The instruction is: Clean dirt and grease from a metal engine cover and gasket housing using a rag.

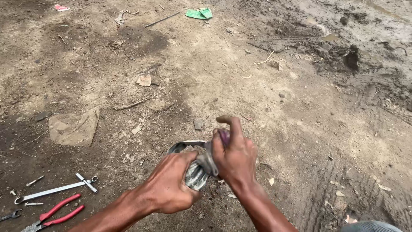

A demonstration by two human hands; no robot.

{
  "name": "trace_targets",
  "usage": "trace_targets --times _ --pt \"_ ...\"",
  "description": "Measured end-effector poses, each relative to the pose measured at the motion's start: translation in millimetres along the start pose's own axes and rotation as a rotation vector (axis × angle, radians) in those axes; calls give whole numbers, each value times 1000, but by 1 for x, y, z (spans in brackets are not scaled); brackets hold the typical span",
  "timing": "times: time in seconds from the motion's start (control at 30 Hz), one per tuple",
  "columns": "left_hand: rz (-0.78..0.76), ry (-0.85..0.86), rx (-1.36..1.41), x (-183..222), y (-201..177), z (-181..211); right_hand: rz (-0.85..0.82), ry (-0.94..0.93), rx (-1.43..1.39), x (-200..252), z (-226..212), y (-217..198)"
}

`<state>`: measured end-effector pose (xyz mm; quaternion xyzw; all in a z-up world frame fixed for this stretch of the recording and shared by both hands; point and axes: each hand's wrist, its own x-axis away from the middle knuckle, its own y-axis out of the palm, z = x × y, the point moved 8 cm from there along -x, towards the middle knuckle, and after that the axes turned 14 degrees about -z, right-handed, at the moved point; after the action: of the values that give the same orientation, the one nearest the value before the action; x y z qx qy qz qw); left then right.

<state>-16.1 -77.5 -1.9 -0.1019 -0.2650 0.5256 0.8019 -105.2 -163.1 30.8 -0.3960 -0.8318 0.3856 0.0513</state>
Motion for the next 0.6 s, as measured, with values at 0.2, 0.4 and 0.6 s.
trace_targets --times 0.2,0.4,0.6 --pt "-54 15 -2 -5 4 -21 -48 162 -220 16 0 19" --pt "3 82 60 1 3 -10 64 -54 25 7 7 3" --pt "4 107 33 -2 3 -26 -8 -111 -27 19 -43 20"
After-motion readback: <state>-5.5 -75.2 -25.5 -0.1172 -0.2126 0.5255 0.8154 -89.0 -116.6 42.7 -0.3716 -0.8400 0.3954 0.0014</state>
